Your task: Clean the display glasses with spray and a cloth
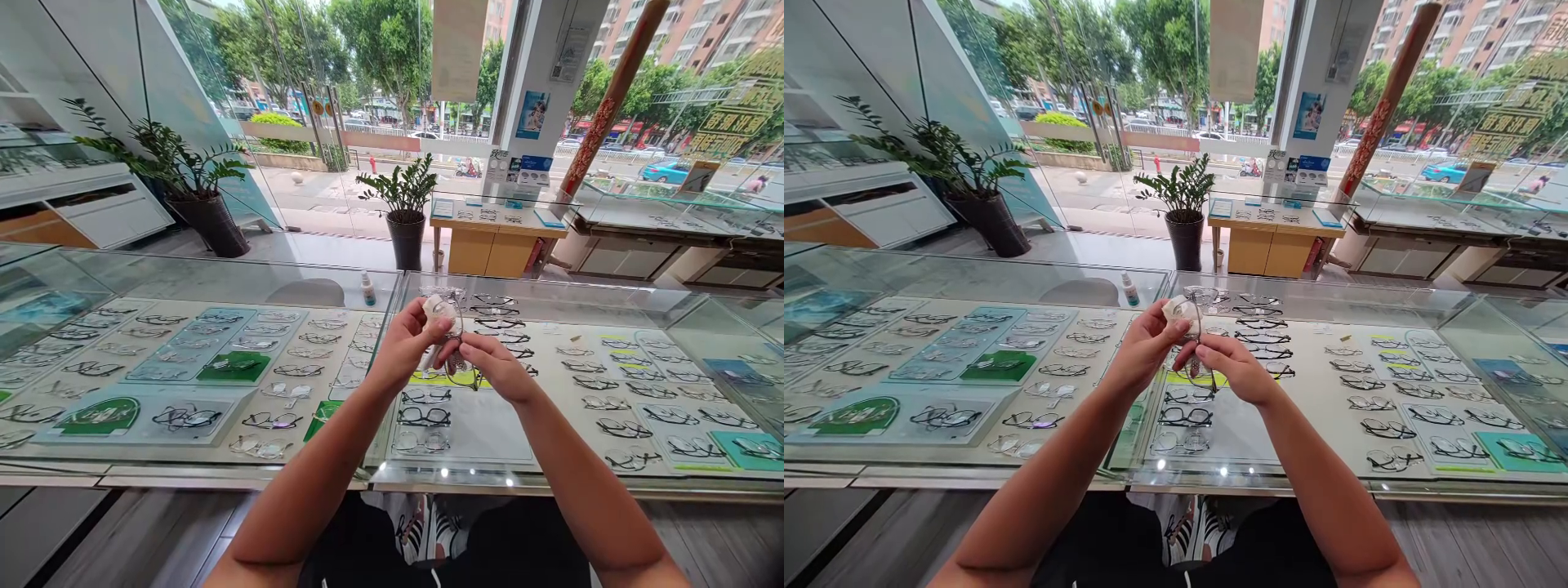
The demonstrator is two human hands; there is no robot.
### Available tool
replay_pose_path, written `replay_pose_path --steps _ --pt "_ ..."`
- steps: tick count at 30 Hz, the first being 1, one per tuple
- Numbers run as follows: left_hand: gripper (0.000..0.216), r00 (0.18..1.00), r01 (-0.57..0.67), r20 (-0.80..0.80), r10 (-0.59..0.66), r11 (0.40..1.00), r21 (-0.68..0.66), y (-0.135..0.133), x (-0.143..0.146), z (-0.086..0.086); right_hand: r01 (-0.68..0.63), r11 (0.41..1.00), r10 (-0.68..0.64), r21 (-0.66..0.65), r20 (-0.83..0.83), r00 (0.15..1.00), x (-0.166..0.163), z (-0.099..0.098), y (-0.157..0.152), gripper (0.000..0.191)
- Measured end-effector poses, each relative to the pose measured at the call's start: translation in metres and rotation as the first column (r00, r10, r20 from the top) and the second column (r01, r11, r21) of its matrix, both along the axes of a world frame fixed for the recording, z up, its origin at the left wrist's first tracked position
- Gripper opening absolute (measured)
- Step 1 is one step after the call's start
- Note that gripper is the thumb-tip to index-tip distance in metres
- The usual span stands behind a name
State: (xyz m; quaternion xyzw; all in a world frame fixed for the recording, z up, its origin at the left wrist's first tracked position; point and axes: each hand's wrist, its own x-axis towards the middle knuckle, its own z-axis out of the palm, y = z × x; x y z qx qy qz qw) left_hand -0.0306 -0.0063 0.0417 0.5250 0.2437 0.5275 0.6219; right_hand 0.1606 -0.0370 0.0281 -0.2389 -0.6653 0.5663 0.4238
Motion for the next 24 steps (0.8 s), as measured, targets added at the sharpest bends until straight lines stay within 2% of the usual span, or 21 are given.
replay_pose_path --steps 3,9,13,18,24 --pt "0.044 0.997 0.076 -0.014 -0.076 0.997 -0.036 -0.0031 0.0019 0.0017 -0.016 0.999 0.015 -0.036 -0.019 1.000 -0.0013 -0.0018 0.0009 0.040" --pt "0.040 0.978 0.204 -0.055 -0.203 0.979 0.007 -0.0061 0.0043 0.0021 -0.024 0.999 0.022 -0.033 -0.042 0.999 -0.0016 -0.0024 0.0023 0.041" --pt "0.048 0.975 0.221 -0.015 -0.221 0.975 -0.021 -0.0087 0.0049 0.0040 0.009 0.998 -0.014 -0.068 -0.067 0.998 -0.0032 -0.0020 0.0015 0.040" --pt "0.044 0.961 0.271 0.060 -0.269 0.962 -0.029 -0.0098 0.0043 0.0077 0.027 0.994 -0.038 -0.106 -0.098 0.994 -0.0040 -0.0009 0.0003 0.043" --pt "0.035 0.969 0.245 0.012 -0.246 0.969 0.008 -0.0057 0.0022 0.0058 0.004 0.998 -0.005 -0.067 -0.019 1.000 -0.0024 -0.0016 0.0027 0.044"
